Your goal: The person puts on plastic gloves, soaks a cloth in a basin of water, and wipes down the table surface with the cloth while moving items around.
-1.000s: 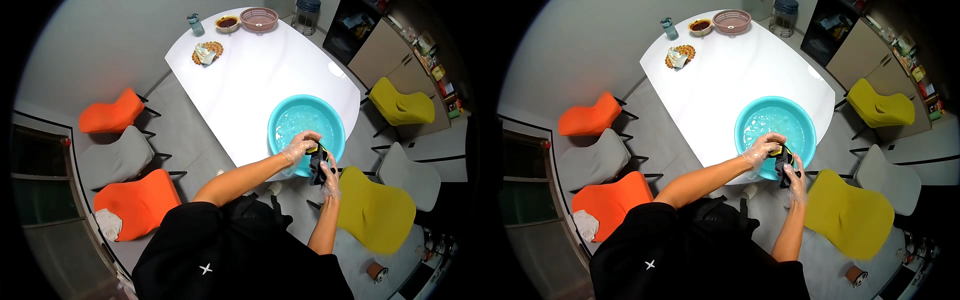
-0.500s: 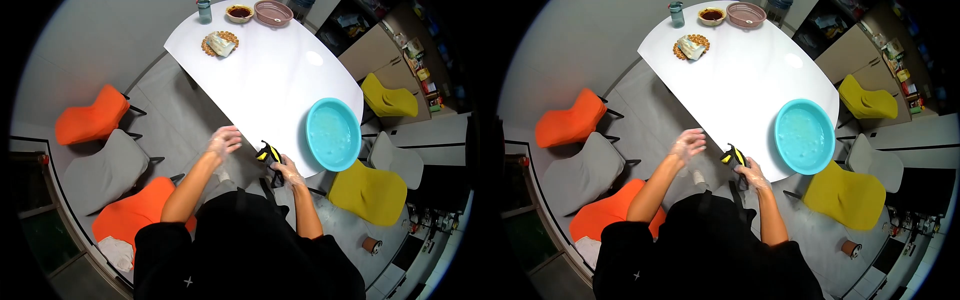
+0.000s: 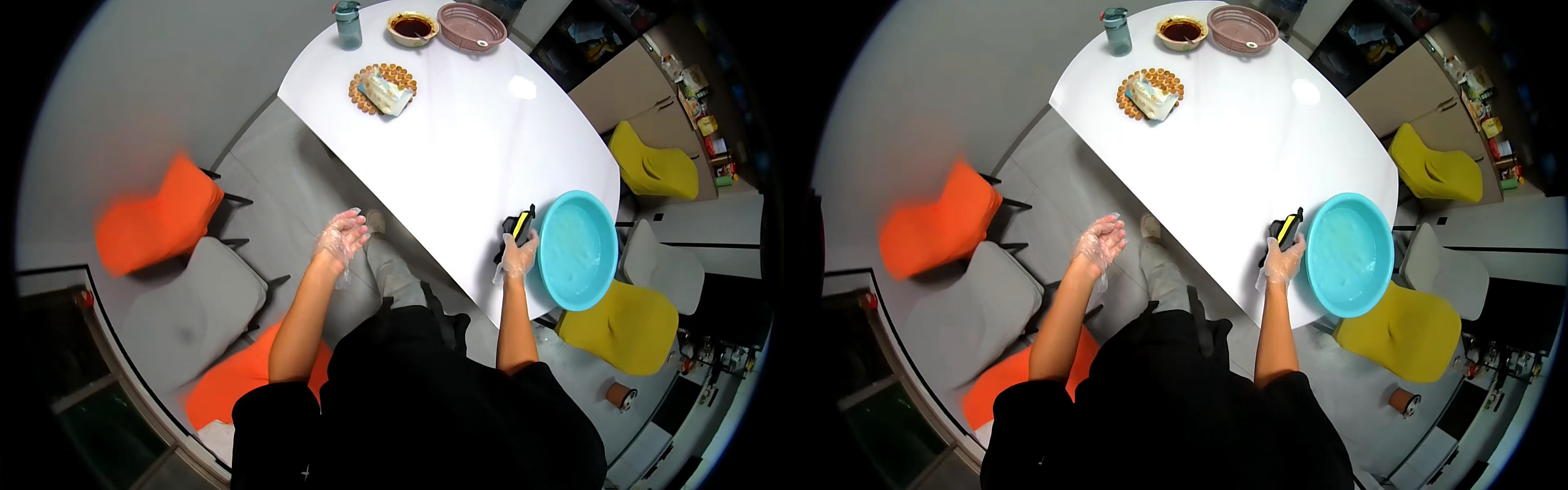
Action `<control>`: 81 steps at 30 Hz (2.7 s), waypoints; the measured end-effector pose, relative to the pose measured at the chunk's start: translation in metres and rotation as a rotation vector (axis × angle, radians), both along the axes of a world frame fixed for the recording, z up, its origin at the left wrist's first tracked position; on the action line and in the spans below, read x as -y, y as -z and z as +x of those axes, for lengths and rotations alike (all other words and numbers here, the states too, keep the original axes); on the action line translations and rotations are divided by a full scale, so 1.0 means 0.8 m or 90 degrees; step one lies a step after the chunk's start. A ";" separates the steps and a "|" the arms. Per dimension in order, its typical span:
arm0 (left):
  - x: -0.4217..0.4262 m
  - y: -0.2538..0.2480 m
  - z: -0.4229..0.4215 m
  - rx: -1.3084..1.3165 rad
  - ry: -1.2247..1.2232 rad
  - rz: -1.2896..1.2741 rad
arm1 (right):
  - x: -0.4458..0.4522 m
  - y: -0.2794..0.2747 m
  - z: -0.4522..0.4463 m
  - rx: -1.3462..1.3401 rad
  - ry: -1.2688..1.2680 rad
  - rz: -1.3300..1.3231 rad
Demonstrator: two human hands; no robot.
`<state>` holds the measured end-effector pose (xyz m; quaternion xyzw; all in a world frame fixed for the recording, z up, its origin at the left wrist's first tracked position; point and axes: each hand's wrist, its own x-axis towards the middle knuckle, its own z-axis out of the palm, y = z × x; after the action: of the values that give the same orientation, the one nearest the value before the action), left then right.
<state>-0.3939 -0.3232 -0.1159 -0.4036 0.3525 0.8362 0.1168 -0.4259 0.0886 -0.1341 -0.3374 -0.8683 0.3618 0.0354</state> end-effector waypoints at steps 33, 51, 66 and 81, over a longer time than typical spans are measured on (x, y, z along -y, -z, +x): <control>0.192 -0.014 -0.435 0.072 0.360 -0.175 | 0.089 0.091 -0.306 0.053 -0.054 0.251; 0.154 0.033 -0.457 -0.001 0.791 -0.241 | 0.423 0.042 -0.213 -0.037 -0.565 0.197; -0.020 0.022 -0.409 -0.189 0.946 -0.360 | -0.129 0.092 -0.359 0.178 0.161 0.467; -0.131 0.008 -0.509 -0.625 0.742 -0.755 | 0.242 0.098 -0.306 -0.140 -0.641 0.300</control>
<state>-0.8010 -0.2185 -0.1223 0.2359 0.8719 0.4087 0.1306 -0.6708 -0.1052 -0.2125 0.1752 -0.9706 0.1637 0.0231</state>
